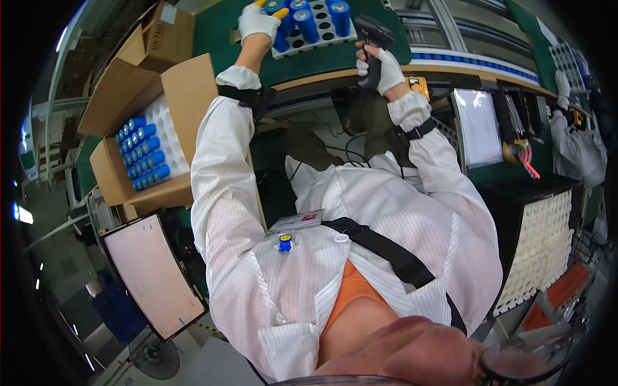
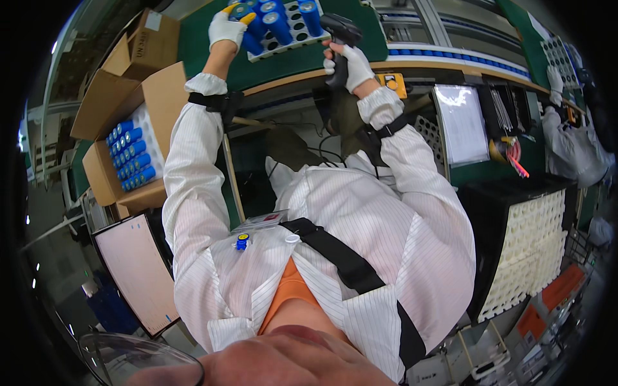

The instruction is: Scanning barcodes on cylindrical batteries and placing them into a holder.

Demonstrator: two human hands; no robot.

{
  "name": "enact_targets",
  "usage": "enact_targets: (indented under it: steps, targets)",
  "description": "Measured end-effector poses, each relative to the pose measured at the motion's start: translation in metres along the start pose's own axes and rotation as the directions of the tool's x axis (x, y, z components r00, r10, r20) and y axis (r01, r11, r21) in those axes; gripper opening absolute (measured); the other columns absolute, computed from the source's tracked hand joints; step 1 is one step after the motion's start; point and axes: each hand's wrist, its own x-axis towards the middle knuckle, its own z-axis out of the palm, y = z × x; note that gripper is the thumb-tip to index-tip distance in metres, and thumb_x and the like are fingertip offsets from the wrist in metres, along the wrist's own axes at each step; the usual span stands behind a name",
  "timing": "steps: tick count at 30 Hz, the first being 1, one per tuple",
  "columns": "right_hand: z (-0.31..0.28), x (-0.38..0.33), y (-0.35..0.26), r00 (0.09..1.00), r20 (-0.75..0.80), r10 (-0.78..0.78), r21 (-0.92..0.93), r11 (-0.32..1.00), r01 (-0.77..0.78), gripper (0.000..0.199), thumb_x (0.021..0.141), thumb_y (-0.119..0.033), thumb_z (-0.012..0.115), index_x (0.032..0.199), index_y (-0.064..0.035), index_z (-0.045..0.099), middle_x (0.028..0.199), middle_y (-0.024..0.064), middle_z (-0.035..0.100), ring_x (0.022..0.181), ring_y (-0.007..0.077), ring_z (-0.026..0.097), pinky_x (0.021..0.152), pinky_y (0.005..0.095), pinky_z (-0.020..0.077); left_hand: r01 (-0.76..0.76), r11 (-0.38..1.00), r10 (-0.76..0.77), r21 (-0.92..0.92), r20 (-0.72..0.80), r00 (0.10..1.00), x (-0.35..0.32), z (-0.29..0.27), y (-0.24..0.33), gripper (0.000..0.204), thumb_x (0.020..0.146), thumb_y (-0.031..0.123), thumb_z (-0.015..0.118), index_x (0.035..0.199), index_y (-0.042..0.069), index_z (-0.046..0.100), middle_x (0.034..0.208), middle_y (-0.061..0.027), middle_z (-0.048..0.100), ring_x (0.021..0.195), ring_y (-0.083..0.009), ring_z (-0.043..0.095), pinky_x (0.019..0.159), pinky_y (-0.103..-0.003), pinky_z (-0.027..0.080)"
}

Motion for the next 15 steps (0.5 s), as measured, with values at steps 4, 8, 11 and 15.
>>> enact_targets:
  steps: [4, 8, 11, 15]
  targets:
    - [0.000, 0.002, -0.001, 1.000, -0.010, 0.005, 0.064, 0.998, -0.005, 0.029, 0.095, -0.019, 0.059, 0.117, -0.0002, 0.055, 0.083, 0.0059, 0.052, 0.068, 0.0145, 0.050, 0.059, 0.0269, 0.0424, -0.041, 0.964, 0.055, 0.261, -0.047, 0.997, -0.001, 0.008, -0.008, 0.050, 0.066, 0.024, 0.088, 0.109, 0.004, 0.070, 0.109, -0.0159, 0.069, 0.101, -0.0320, 0.066, 0.091, -0.039, 0.053]
    - [-0.002, 0.000, 0.003, 1.000, 0.017, 0.000, 0.001, 1.000, 0.000, 0.029, 0.095, -0.018, 0.059, 0.118, -0.0003, 0.054, 0.083, 0.0062, 0.052, 0.067, 0.0151, 0.050, 0.060, 0.0285, 0.0424, -0.053, 0.902, 0.065, 0.428, -0.015, 0.998, 0.000, 0.017, -0.018, 0.049, 0.067, 0.037, 0.086, 0.106, 0.010, 0.072, 0.117, -0.0137, 0.064, 0.110, -0.0313, 0.061, 0.097, -0.039, 0.049]
    - [-0.005, 0.002, 0.005, 0.998, 0.056, 0.009, -0.010, 1.000, -0.009, 0.030, 0.094, -0.018, 0.060, 0.118, -0.0003, 0.054, 0.083, 0.0061, 0.052, 0.066, 0.0156, 0.049, 0.060, 0.0292, 0.0422, -0.062, 0.849, 0.088, 0.525, -0.024, 0.996, 0.003, 0.023, -0.016, 0.050, 0.069, 0.042, 0.084, 0.106, 0.011, 0.073, 0.117, -0.0132, 0.064, 0.110, -0.0310, 0.061, 0.097, -0.040, 0.048]
    - [-0.004, 0.005, 0.005, 0.999, 0.040, 0.019, -0.010, 1.000, -0.019, 0.033, 0.093, -0.021, 0.062, 0.119, -0.0027, 0.053, 0.082, 0.0052, 0.050, 0.067, 0.0154, 0.049, 0.058, 0.0292, 0.0407, -0.025, 0.806, -0.032, 0.592, 0.086, 0.996, 0.007, 0.022, -0.002, 0.051, 0.073, 0.047, 0.080, 0.111, 0.014, 0.071, 0.130, -0.0111, 0.057, 0.123, -0.0342, 0.049, 0.102, -0.045, 0.043]
